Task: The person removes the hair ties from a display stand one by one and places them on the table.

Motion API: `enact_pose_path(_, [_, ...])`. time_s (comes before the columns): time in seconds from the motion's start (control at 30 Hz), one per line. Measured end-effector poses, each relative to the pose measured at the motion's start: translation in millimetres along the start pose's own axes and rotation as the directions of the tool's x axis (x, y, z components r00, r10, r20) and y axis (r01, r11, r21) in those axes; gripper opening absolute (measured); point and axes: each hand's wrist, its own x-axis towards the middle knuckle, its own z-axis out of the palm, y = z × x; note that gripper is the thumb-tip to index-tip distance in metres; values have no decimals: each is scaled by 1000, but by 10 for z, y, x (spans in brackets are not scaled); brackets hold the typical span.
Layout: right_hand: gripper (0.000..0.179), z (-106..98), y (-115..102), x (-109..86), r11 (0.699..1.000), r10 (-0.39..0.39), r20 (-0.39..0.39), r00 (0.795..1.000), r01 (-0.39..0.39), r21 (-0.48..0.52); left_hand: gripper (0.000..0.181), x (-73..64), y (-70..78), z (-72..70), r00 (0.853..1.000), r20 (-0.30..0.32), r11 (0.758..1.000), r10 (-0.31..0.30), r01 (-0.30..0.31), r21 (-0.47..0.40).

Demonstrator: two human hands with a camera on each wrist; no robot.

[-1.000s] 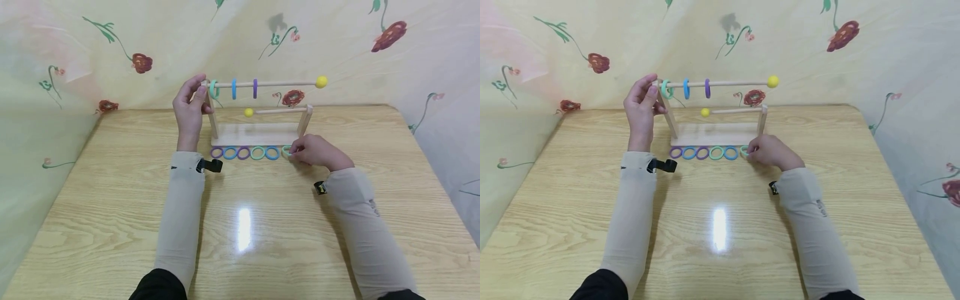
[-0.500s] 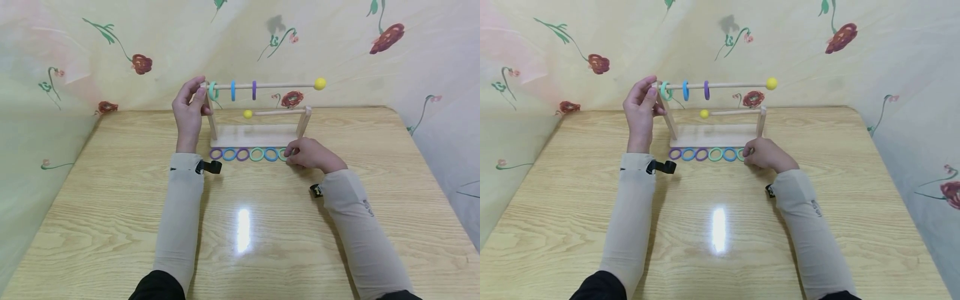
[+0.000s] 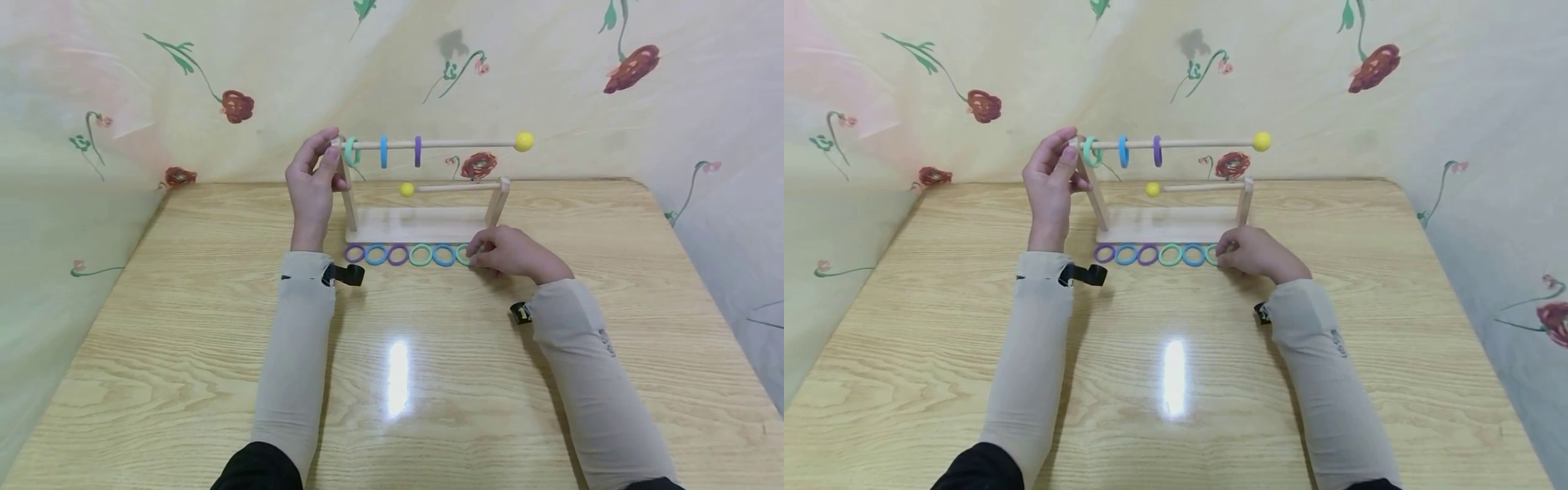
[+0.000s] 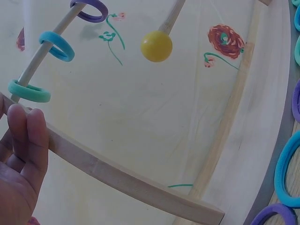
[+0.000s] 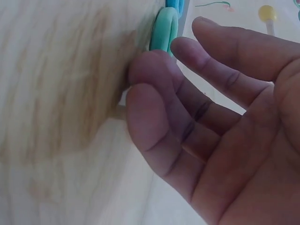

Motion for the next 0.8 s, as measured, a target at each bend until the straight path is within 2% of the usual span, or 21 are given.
enact_pose_path(0.2, [21,-92,-42,-47,999,-32,-19,999,32,-6,25,13,-1,-4,1000,1,1000,-5,5,-7])
enact_pose_path(0.3, [25,-149,-139,-94,994,-72,-79,994,78,74,25,21,-1,1,1000,3,1000,-3,3,-19])
enact_pose_path(0.4, [29,-173,-270,-104,968,-123,-175,977,157,196,25,37,-6,4,1000,2,1000,4,-4,-17])
enact_pose_path(0.47, [32,-162,-359,-75,936,-156,-247,956,223,271,25,48,-12,3,1000,0,1000,6,-6,-15])
enact_pose_path(0.6, [40,-111,-520,49,851,-203,-346,916,340,401,25,69,-20,2,1000,0,1000,-2,2,-14])
enact_pose_path(0.8, [49,-33,-739,285,702,-218,-409,886,433,565,26,80,-38,9,1000,-2,1000,7,-7,-3])
